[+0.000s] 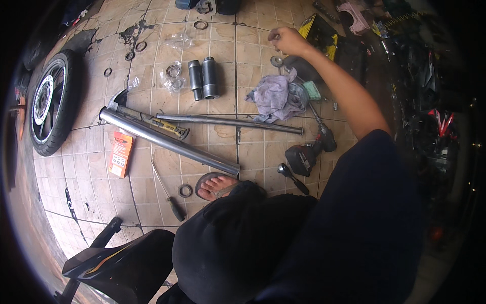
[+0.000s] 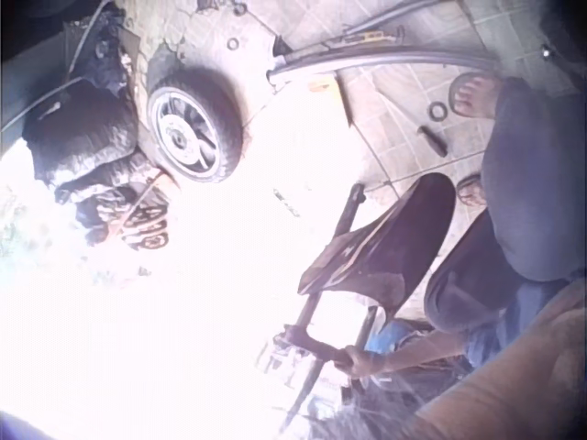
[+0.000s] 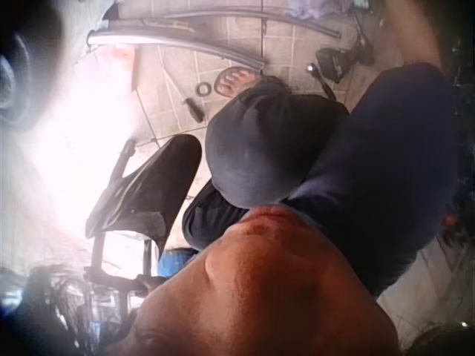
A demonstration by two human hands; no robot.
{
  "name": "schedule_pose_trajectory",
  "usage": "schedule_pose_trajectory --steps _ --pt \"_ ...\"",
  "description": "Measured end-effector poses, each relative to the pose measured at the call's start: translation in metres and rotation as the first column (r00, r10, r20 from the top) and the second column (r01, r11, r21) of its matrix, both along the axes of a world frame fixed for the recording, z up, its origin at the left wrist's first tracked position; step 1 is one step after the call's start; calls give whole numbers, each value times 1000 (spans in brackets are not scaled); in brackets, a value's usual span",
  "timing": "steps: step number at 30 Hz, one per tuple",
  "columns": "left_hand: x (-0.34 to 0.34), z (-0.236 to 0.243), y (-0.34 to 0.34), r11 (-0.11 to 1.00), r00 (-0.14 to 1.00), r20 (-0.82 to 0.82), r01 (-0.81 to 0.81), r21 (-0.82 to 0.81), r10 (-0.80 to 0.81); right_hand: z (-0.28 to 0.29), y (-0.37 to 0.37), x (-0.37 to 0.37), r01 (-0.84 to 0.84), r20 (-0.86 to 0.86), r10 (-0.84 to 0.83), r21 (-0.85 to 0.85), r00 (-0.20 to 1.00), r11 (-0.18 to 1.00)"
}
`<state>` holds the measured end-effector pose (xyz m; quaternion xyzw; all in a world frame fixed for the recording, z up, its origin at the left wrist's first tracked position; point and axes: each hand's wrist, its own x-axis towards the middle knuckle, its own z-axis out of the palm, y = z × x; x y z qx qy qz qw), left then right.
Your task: The person assembles motorcycle fork components by inserting a metal tube into the lower fork leg, striking it with a hammer, and wiping the assembly with a cloth.
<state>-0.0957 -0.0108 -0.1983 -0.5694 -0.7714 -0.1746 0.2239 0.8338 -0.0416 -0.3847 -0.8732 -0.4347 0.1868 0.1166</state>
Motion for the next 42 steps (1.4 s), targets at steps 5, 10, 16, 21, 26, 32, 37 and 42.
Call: schedule_pose_trajectory --steps 5,10,16,21,26,32,37,42 --pt "-3 9 -1 999 998 -42 -41 8 41 -67 -43 45 325 -177 -328 -42 928 945" --pt "1 32 -5 995 994 -52 -97 -38 95 -90 21 -46 49 -149 -73 -162 986 986" --pt "28 32 -3 988 989 26 -147 -36 148 -97 15 -162 -301 -1 357 -540 934 786" --pt "27 29 -8 999 999 35 -20 26 20 -100 -72 -219 -319 -75 317 -418 945 851" --pt "29 32 -5 1000 999 -32 4 -28 -5 -80 -88 -218 -237 -265 160 -292 951 927" --pt "36 22 -5 988 983 97 -150 -35 153 -75 -58 -177 -138 -61 130 -164 990 977" --pt "42 17 4 996 990 111 -90 -1 90 -79 -84 -122 40 209 64 -461 976 887" --pt "41 19 6 999 994 101 -47 0 47 -97 -121 -100 58 287 36 -312 957 948"
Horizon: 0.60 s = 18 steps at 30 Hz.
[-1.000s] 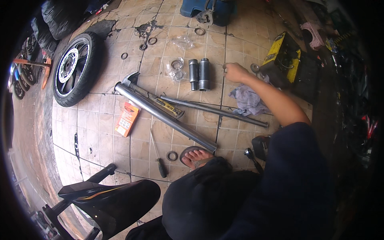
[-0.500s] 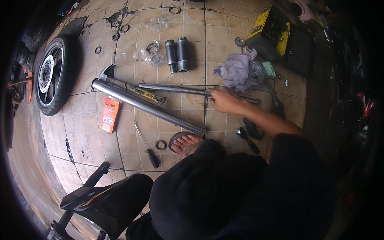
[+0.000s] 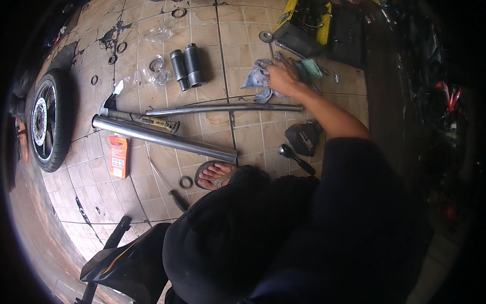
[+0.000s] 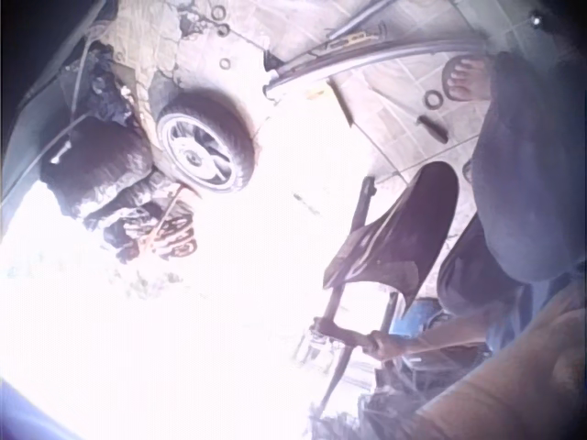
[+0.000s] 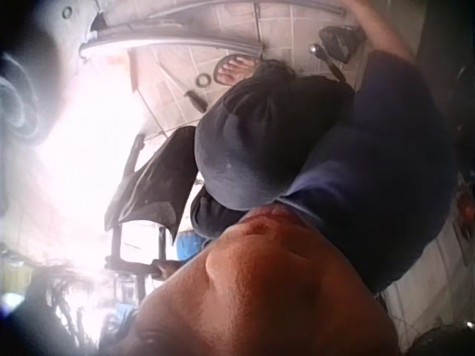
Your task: The person assembles motorcycle fork components by inserting a metal tube into the lower fork leg, striking it with a hammer, and wiping the assembly with a cloth.
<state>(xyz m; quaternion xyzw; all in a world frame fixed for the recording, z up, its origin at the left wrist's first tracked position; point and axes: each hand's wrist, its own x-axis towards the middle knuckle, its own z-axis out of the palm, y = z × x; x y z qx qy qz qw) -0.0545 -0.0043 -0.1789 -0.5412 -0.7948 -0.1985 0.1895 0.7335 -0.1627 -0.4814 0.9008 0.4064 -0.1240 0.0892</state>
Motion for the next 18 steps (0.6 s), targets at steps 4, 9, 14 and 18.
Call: schedule_pose_trajectory --steps 4,9,14,18 --pt "5 1 2 1000 1000 -15 21 8 -21 21 -4 -10 -37 -33 45 220 998 975" --pt "5 -6 4 1000 999 50 18 10 -18 55 4 -77 -116 -214 165 227 963 967" --pt "8 -9 5 999 998 62 29 26 -31 36 -29 -131 -140 -612 268 250 744 958" --pt "2 -4 3 999 998 59 27 28 -28 33 -30 -86 317 -453 -117 398 884 861"
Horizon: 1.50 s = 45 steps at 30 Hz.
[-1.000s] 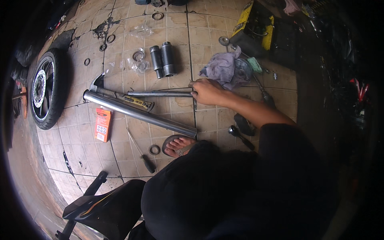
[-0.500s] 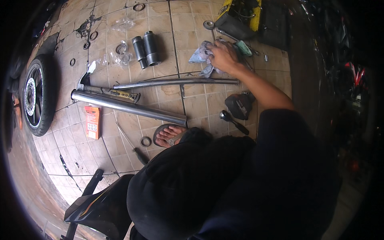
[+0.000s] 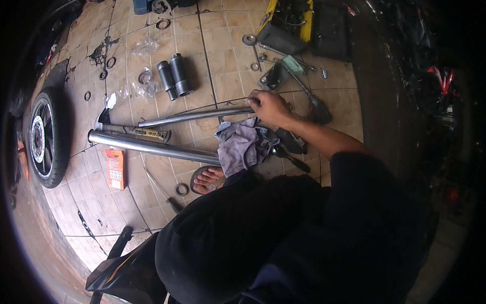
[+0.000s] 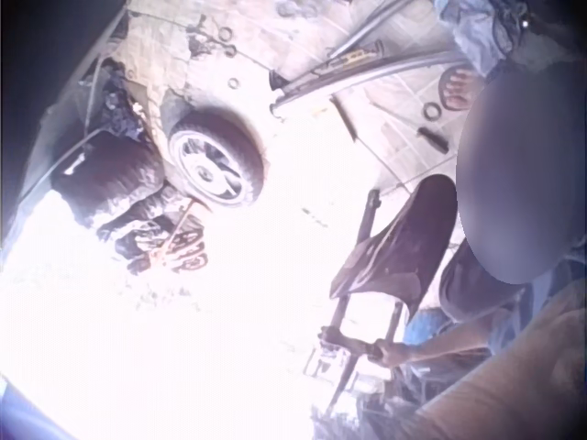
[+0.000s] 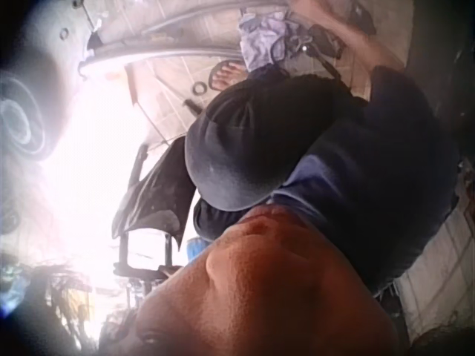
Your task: The person assembles motorcycle fork components by inserting a metal tube into the lower fork leg, striking it with a hammer, and wiping the assembly with a cloth.
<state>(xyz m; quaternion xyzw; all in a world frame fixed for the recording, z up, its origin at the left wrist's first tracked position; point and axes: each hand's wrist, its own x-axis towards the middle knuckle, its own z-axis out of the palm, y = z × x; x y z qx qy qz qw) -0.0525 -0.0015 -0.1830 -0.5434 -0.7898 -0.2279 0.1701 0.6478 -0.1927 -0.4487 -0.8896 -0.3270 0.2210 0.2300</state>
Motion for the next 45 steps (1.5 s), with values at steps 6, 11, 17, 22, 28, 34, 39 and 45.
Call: schedule_pose_trajectory --steps 6,11,17,22,28,34,39,45 --pt "-10 3 0 1000 1000 24 -1 10 1 -56 -66 99 109 101 -93 -166 991 980" --pt "-23 15 -12 998 999 11 -52 -19 52 -9 -33 88 280 319 -223 -145 921 949" --pt "14 14 -18 988 974 -192 -134 -72 118 81 93 46 275 -606 -154 112 780 955" --pt "-7 26 -17 989 965 263 51 -138 -13 168 259 -93 -194 -706 517 489 484 850" --pt "30 44 17 995 985 149 84 60 -92 333 333 -293 -419 -235 971 877 48 234" --pt "18 34 -23 993 997 75 -43 106 36 444 299 -465 -344 87 978 927 -190 -150" --pt "32 25 -20 982 997 71 -7 191 -6 503 310 -520 -245 56 992 966 -110 -82" --pt "33 24 -16 971 997 79 -3 240 -16 542 323 -551 -335 -94 971 942 -221 15"
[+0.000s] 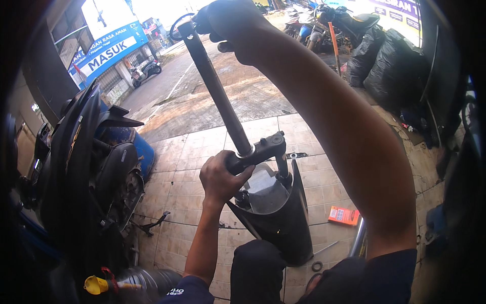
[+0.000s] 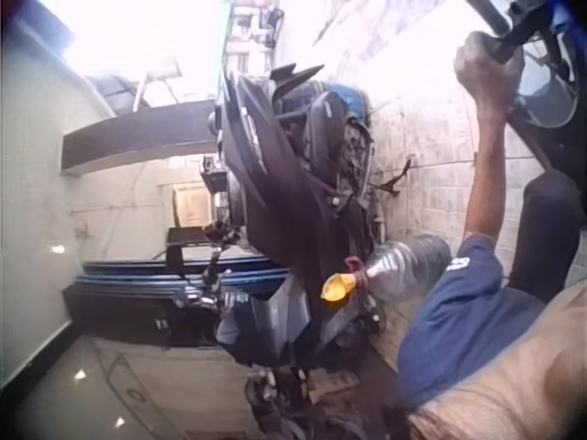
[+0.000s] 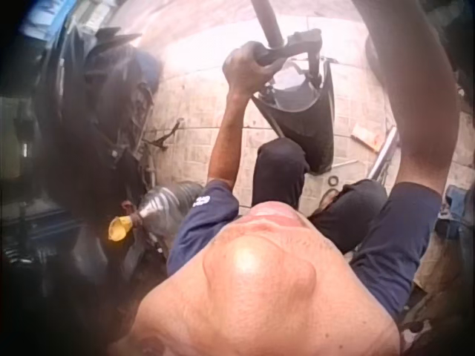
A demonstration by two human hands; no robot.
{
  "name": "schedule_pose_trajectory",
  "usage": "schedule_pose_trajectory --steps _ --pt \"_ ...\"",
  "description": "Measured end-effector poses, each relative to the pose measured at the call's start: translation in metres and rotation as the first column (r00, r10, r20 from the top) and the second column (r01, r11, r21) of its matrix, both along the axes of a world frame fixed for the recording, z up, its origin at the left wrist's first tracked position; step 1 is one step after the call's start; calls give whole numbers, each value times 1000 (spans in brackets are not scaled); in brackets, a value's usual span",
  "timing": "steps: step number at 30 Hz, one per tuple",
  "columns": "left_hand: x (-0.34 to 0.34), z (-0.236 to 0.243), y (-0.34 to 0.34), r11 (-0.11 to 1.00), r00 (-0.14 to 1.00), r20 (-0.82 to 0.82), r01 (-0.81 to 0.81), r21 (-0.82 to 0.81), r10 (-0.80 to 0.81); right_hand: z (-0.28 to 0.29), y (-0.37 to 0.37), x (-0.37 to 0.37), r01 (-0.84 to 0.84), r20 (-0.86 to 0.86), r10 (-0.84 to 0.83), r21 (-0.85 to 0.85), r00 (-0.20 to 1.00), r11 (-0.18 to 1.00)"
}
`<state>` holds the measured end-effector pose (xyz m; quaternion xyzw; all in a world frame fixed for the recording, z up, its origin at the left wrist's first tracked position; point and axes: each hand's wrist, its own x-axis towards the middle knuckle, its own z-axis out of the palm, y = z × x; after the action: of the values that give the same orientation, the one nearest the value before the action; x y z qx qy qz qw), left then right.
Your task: The person assembles motorcycle fork components by inserting a metal tube into the lower fork leg, striking it with a hammer, and wiping the assembly with a cloth.
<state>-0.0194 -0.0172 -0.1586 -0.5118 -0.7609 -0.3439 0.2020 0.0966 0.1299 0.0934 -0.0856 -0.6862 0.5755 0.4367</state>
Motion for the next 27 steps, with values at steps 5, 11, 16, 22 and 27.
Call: schedule_pose_trajectory --steps 5,11,16,22,27 --pt "-5 8 6 998 999 -18 41 43 -41 -14 11 -9 -35 80 48 -158 996 987" --pt "-11 1 -1 999 999 7 48 -4 -48 -95 9 -14 57 335 -83 87 939 995" --pt "-7 0 -5 992 993 10 118 52 -118 -158 -10 3 43 308 39 -257 951 965" --pt "-10 8 -5 980 867 458 177 90 -198 -221 -8 3 144 429 -61 -162 901 976" --pt "-32 15 6 983 777 605 171 63 -173 -226 -14 7 192 484 -177 20 857 981"
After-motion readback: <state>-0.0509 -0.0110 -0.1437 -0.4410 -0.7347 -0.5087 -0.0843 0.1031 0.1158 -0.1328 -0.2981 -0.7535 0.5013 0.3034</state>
